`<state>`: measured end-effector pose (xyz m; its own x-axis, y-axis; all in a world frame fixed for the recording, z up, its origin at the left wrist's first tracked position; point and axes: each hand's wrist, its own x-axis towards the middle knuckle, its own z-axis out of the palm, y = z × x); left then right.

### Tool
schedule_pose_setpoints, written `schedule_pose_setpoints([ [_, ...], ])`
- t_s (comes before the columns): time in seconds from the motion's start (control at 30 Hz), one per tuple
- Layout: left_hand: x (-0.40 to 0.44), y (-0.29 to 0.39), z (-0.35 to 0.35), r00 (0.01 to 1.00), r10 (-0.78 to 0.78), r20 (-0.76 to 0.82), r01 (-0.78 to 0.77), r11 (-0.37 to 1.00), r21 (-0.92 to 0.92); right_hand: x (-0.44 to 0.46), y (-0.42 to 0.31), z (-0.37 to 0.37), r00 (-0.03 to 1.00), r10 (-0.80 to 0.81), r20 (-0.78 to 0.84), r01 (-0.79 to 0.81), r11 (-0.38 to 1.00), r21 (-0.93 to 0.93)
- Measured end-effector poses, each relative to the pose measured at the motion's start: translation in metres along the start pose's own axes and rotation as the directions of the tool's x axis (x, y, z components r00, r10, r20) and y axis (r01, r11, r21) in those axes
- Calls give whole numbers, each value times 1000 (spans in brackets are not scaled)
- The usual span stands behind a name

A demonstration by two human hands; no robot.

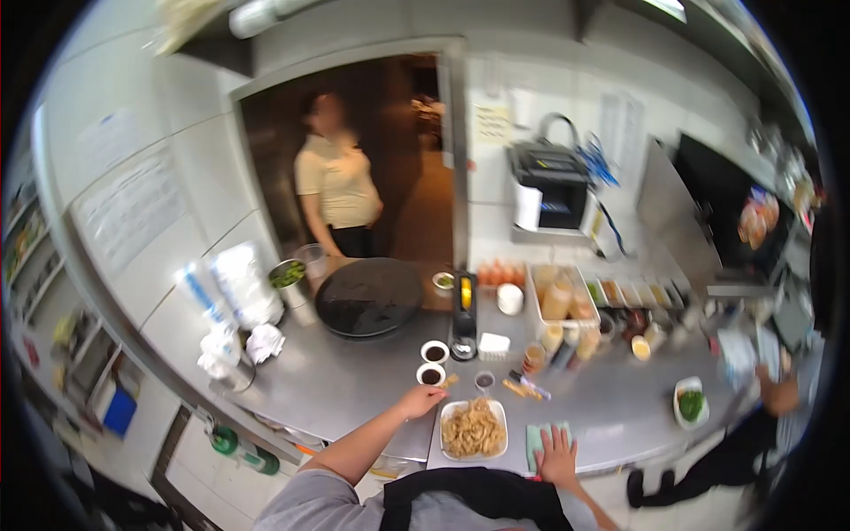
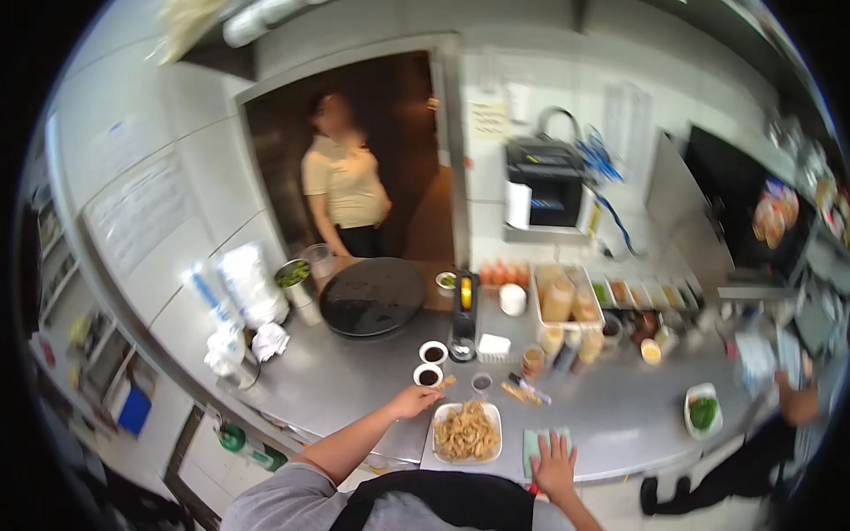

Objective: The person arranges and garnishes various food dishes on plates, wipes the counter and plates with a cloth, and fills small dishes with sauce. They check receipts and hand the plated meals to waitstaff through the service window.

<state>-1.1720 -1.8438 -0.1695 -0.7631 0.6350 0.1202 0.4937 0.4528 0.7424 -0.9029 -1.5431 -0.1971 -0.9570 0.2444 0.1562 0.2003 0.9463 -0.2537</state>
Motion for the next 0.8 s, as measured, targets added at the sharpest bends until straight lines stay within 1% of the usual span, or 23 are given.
schedule_pose_setpoints([
  [0.03,3,-2,0,979,-119,166,141,982,-127,1,-7,2,999,-4,-42,1,997,-71],
  [0.07,4,-2,5,907,-221,358,307,929,-206,8,-12,-2,999,9,-38,-11,999,-49],
  [0.1,7,-12,9,878,-255,406,359,910,-205,15,-17,-1,999,44,-33,-45,998,-39],
  [0.13,7,-3,4,869,-278,409,373,912,-173,21,-22,-2,997,54,-53,-55,998,-26],
  [0.2,8,4,2,854,-308,419,415,889,-193,30,-26,1,995,95,-35,-96,995,-18],
  [0.23,9,10,1,840,-335,427,422,898,-126,32,-27,6,992,116,-48,-117,993,-20],
  [0.27,11,3,3,844,-277,459,375,917,-137,30,-31,3,987,128,-101,-129,992,2],
  [0.3,11,6,2,834,-247,493,380,906,-188,29,-32,1,980,120,-159,-120,993,13],
  [0.33,9,19,0,819,-271,505,392,908,-148,25,-30,-2,973,175,-148,-174,984,23],
  [0.4,9,28,0,790,-249,560,400,902,-163,18,-26,-9,940,108,-325,-47,980,192],
  [0.43,8,26,2,778,-250,576,403,902,-153,15,-23,-12,862,148,-485,4,954,299],
  [0.47,6,23,3,785,-240,570,409,893,-188,11,-16,-9,861,160,-482,-9,954,301],
  [0.5,4,21,4,796,-229,560,412,883,-225,6,-6,-4,770,440,-462,-99,799,594],
  [0.53,2,23,3,796,-224,562,408,885,-225,1,10,3,646,678,-352,-128,550,825],
  [0.6,-8,29,-1,738,-282,613,489,850,-196,-10,80,28,459,798,-389,-191,517,834],
  [0.63,-13,21,0,723,-291,627,495,851,-175,-17,104,15,387,871,-301,-51,346,937],
  [0.67,-21,14,2,724,-289,627,491,853,-174,-20,130,1,330,924,-192,109,165,980],
  [0.73,-37,3,11,705,-377,600,660,659,-361,-24,193,-13,276,958,-81,122,49,991],
  [0.77,-46,4,15,708,-371,601,655,664,-362,-25,216,-27,240,970,34,157,-74,985],
  [0.8,-56,8,20,747,-368,553,649,584,-488,-24,237,-42,212,966,151,197,-194,961],
])
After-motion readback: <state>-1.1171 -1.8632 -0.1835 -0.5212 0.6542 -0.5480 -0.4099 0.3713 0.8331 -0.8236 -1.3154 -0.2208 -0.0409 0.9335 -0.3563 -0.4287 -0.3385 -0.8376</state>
